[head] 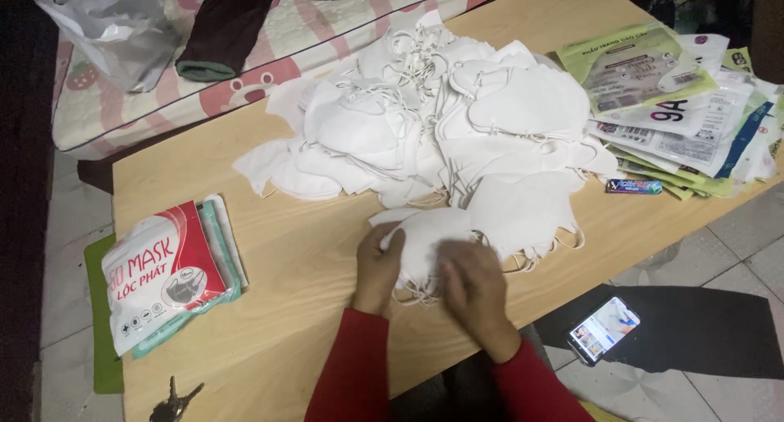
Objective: The person is taking individual white face masks from a large, disorganized pile and stacking them neatly on the table.
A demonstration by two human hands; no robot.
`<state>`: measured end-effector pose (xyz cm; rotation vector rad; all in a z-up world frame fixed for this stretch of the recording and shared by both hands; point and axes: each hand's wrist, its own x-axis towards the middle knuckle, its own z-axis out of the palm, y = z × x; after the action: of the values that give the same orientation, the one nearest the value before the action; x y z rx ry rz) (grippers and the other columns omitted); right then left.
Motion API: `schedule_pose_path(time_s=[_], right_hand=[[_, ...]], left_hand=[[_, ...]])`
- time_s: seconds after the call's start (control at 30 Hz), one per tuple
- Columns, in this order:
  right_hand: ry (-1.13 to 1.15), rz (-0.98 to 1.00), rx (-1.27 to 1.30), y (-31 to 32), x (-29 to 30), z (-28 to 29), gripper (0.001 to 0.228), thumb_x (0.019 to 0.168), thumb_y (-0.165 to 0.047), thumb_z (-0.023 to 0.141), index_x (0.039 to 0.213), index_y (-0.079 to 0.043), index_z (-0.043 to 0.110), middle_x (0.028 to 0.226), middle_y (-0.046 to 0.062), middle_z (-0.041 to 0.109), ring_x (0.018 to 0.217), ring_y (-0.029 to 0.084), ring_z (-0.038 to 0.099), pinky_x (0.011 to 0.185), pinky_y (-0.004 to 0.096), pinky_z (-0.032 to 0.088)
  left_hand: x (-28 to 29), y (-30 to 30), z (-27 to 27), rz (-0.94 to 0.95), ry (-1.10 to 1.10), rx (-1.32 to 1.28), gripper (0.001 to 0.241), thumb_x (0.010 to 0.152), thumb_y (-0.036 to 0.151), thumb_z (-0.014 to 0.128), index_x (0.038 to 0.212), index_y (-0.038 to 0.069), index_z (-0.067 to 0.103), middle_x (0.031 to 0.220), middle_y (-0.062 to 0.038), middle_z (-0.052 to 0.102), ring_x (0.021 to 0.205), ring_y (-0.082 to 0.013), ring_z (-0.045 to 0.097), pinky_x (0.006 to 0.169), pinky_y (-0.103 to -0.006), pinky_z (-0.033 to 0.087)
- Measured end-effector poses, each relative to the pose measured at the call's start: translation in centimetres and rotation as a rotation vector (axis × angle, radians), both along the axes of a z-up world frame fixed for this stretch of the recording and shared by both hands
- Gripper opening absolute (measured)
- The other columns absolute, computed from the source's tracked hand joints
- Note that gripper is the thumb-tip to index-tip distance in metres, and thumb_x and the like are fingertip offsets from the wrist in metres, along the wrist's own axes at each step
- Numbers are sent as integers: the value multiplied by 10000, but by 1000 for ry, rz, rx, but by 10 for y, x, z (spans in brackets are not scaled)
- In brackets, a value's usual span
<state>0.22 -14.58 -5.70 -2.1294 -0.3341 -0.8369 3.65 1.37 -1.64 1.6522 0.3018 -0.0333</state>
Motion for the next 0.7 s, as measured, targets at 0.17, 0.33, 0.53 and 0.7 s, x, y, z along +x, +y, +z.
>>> schedule_pose_path(time_s=[0.17, 0.33, 0.53, 0.7], right_hand=[[237, -246, -230, -31, 0, 21, 297, 910, -230, 719, 1182, -110, 733, 1167, 157, 712, 1147, 371, 630, 994, 502, 461], [310, -343, -277, -42, 0, 23, 294, 903, -161, 724, 1175, -56, 761, 1171, 160, 727, 1155, 353, 643, 1013, 436, 463], [290, -360, -124, -58, 4, 3, 166, 919, -163, 769, 1078, -127, 802, 967, 52, 765, 990, 264, 695, 914, 352, 515], [459, -311, 105, -55, 1, 21, 226, 796, -167, 881, 1000, -109, 805, 768, 89, 725, 765, 278, 695, 721, 367, 564]], left_hand=[[9, 14, -10, 88, 77, 1, 272, 1006, 185, 568, 1227, 73, 680, 1136, -158, 624, 1039, -232, 623, 876, -397, 551], [3, 12, 8, 51, 119, 74, 300, 979, 146, 565, 1257, 76, 654, 1284, -243, 605, 1216, -319, 589, 965, -427, 509], [-7, 8, 31, -14, 49, -7, 364, 985, 32, 506, 1328, 54, 627, 1446, -285, 496, 1465, -417, 329, 1198, -517, 280], [-7, 10, 31, -43, 102, 15, 297, 996, 99, 533, 1232, 79, 712, 1345, -205, 603, 1366, -337, 499, 1137, -457, 407]])
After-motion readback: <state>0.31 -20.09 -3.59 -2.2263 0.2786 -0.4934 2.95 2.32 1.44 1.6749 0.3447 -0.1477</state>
